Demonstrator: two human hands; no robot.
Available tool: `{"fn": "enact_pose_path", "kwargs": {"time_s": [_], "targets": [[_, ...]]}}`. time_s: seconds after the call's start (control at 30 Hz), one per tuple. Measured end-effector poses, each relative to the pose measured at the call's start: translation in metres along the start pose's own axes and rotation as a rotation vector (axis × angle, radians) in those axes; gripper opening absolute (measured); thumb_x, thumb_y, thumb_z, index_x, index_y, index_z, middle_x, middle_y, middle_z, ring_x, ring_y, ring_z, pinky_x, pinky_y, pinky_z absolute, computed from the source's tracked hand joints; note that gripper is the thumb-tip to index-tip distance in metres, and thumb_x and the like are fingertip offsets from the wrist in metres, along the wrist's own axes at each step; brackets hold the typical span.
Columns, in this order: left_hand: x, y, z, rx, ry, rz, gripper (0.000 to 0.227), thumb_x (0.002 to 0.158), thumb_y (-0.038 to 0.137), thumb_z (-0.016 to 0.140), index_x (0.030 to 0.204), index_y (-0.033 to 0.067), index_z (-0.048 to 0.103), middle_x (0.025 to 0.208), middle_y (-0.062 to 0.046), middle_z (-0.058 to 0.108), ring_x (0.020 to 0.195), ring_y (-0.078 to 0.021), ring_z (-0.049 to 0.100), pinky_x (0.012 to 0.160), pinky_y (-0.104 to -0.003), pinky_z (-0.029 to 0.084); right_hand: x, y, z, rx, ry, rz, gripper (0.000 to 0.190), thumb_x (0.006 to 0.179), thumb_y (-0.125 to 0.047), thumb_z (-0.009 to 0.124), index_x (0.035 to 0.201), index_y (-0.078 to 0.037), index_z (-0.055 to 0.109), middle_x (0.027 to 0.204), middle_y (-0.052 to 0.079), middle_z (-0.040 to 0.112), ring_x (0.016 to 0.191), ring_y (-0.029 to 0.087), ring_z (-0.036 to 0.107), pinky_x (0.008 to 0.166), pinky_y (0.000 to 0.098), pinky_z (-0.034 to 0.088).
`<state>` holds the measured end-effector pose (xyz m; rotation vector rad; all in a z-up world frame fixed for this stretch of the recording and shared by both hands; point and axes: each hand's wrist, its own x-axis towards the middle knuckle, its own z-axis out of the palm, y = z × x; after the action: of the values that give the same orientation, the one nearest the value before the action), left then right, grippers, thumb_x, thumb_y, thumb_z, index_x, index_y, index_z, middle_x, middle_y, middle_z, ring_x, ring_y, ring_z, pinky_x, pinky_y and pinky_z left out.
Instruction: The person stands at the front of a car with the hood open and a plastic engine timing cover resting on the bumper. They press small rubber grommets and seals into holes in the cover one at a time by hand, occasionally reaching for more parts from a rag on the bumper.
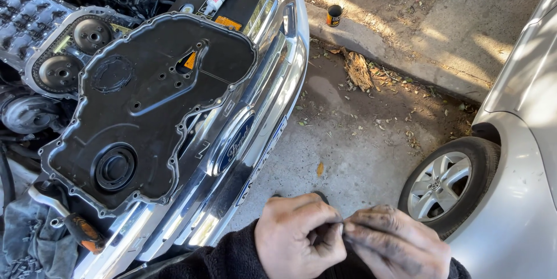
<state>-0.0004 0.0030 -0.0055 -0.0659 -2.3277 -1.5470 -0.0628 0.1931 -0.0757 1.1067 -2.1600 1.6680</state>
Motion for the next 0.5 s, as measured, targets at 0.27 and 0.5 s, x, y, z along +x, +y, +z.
{"fn": "enact_pose_path", "kwargs": {"time_s": [0.27,0.5], "targets": [[0.005,-0.019,-0.012,-0.086,-0.142,-0.229,0.017,0.098,0.018,0.065,0.087,0.0054,0.066,0.059,0.0,0.059,0.039,-0.0111,0.045,0.036,-0.026,0.04,-0.007,0.016,-0.003,0.015,0.013,-0.039,0.018,0.067,-0.011,0.089,0.083,-0.014,0.079,0.089,0.004,0.082,0.079,0.014,0.085,0.078,0.0238,0.073],[0.007,-0.005,-0.016,-0.091,-0.184,0.009,0.01,0.088,0.0,0.076,0.096,-0.0013,0.07,0.078,-0.009,0.07,0.054,-0.0177,0.06,0.051,-0.028,0.049,0.008,0.004,-0.011,0.201,-0.081,0.233,0.022,0.066,-0.002,0.087,0.087,-0.004,0.079,0.089,0.009,0.084,0.076,0.014,0.083,0.068,0.0204,0.067]]}}
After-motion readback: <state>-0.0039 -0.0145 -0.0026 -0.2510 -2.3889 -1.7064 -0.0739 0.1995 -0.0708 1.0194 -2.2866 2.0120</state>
